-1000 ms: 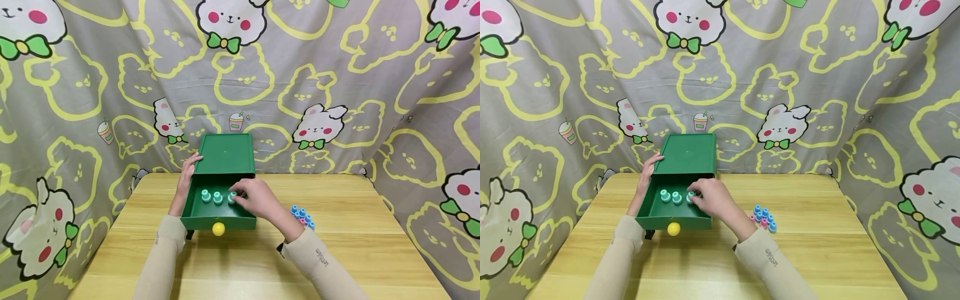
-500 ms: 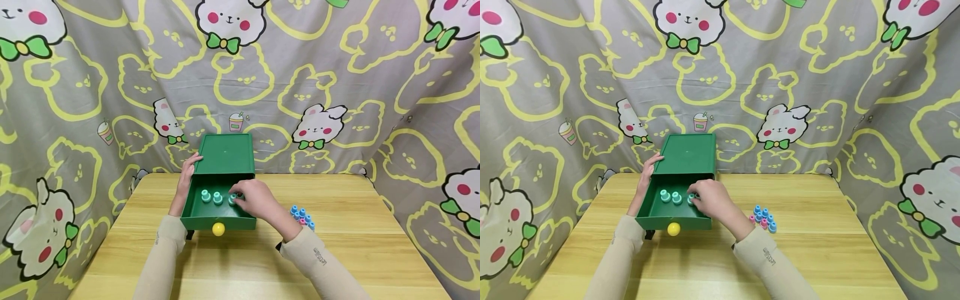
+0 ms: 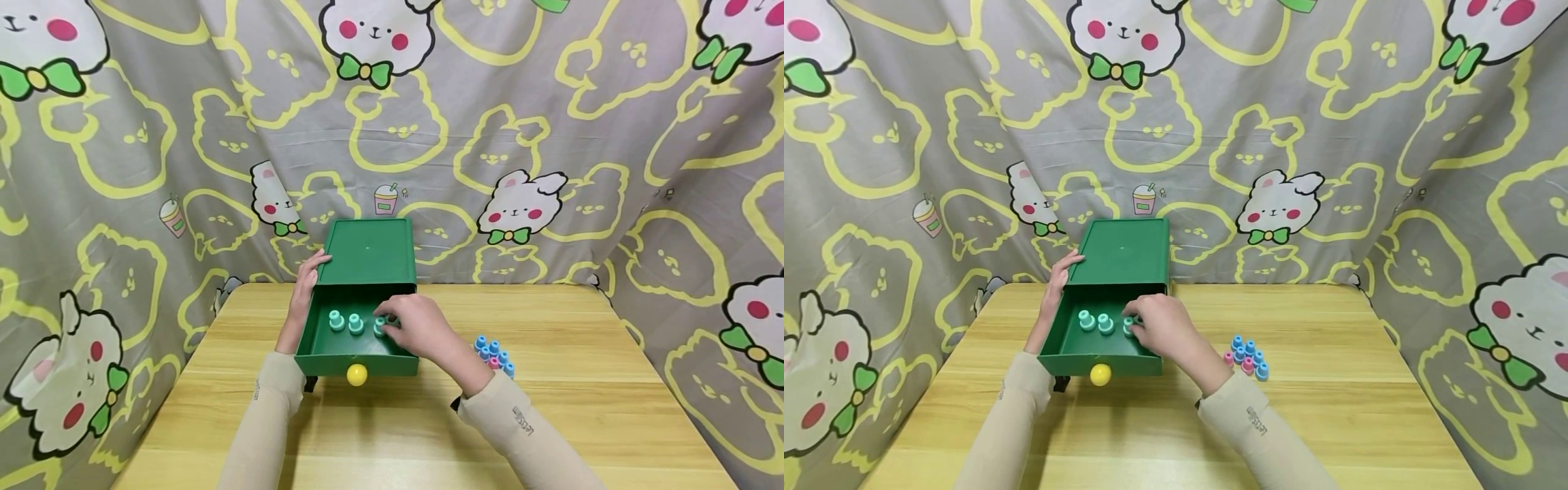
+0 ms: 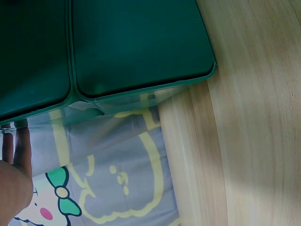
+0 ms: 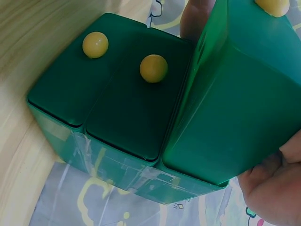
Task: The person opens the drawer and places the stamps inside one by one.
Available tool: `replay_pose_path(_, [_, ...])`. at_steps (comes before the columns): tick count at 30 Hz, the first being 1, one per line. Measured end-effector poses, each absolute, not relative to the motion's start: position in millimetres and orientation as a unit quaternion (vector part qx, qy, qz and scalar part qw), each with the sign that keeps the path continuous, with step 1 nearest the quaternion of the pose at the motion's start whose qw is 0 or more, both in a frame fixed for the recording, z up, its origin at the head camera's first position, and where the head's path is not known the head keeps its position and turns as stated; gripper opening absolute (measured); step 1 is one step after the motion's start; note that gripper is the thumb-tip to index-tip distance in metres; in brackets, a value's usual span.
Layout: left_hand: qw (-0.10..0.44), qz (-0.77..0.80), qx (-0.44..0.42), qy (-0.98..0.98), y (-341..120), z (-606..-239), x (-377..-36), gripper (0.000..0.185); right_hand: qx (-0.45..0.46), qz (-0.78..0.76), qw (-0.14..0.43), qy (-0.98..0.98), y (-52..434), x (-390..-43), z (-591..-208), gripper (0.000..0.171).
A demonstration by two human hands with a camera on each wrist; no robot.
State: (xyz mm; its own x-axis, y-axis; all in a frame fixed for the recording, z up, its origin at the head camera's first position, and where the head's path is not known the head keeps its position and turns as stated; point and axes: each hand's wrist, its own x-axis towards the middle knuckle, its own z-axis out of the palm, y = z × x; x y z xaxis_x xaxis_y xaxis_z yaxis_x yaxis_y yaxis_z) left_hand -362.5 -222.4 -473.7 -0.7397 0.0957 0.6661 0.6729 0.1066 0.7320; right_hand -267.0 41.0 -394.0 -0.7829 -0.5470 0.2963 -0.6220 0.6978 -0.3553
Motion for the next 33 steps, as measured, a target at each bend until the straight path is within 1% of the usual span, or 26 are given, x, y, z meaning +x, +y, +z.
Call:
replay_pose_path(4, [0.242,-0.611,-0.282,-0.699,-222.9,-475.3,-364.0,0.044,0.317,0.227,0.084,-0.917,41.5,-266.7,-394.7,0.019])
replay_pose_path(14, [0.214,-0.615,-0.256,-0.715,-222.0,-472.3,-361.5,0.047,0.317,0.241,0.083,-0.913,42.3,-266.5,-395.1,0.018])
replay_pose_path(22, [0.218,-0.615,-0.260,-0.712,-221.8,-473.1,-363.0,0.047,0.320,0.253,0.083,-0.909,43.8,-265.3,-393.1,0.018])
replay_pose_path(29, [0.221,-0.613,-0.267,-0.710,-222.2,-473.5,-363.0,0.046,0.315,0.298,0.084,-0.897,47.5,-265.3,-395.5,0.018])
replay_pose_path(33, [0.220,-0.610,-0.266,-0.714,-222.1,-473.0,-362.6,0.046,0.323,0.317,0.094,-0.887,50.5,-265.4,-398.8,0.019])
